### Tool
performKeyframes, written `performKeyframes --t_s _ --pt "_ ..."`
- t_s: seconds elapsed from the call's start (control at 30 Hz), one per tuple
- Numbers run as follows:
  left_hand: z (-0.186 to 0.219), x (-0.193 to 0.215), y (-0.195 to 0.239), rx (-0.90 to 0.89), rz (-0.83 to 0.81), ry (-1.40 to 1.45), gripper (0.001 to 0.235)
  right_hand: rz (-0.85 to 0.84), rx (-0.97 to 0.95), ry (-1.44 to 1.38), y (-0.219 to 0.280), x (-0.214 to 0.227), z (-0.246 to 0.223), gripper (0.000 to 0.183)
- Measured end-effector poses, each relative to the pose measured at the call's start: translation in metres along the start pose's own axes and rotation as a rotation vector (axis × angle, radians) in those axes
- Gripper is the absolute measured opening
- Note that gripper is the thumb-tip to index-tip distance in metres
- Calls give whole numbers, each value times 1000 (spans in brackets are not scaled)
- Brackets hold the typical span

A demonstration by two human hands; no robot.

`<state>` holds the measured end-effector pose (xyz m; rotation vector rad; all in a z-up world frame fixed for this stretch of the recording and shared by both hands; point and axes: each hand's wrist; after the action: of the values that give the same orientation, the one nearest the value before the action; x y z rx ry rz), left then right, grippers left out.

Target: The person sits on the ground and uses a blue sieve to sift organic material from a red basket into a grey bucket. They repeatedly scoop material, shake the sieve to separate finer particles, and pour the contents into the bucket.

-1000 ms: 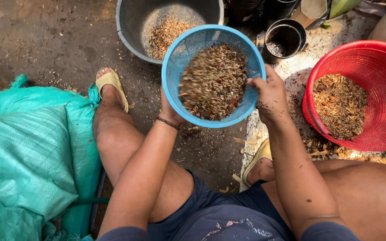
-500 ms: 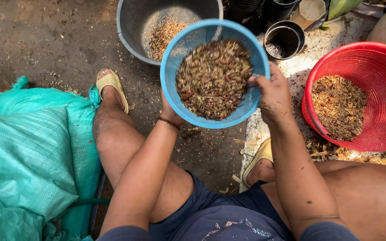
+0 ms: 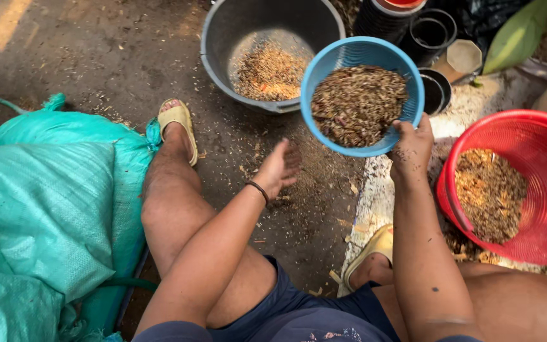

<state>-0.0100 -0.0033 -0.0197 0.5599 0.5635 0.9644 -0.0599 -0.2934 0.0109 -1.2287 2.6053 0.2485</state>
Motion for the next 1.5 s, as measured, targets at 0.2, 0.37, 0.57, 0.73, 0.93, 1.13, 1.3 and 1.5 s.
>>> performKeyframes --t_s 0.2,0.37,0.57,0.73,0.93,1.13,1.3,1.5 --pt "-38 -1 -34 -262 -38 -569 65 -51 523 383 -79 -45 23 31" --pt "-33 -8 -10 -162 -55 -997 59 -110 881 822 -116 -118 15 52" --pt "-19 -22 20 -213 -30 -1485 58 -324 1394 1252 -143 -185 0 54" --pt "-13 -32 24 -181 -74 -1636 58 -385 1638 1359 -155 -204 -17 49" --pt "-9 -37 26 -211 -74 -1669 57 -473 1819 1364 -147 -209 -36 40" --pt "-17 -39 28 -201 -90 -1662 53 -570 1811 1368 -135 -218 -22 32" --pt "-17 -40 23 -176 -106 -1685 54 -452 1670 1269 -124 -215 -11 35" --pt "-22 -38 19 -181 -118 -1686 56 -423 1536 1194 -107 -185 3 41"
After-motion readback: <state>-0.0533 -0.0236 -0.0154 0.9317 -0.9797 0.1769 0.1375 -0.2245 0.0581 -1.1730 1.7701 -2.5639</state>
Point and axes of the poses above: each hand's wrist, its own y-axis away from the middle knuckle, its own x-axis out of the back of the hand, z = x × y, and after that the axes turned 10 degrees about -y, right-handed
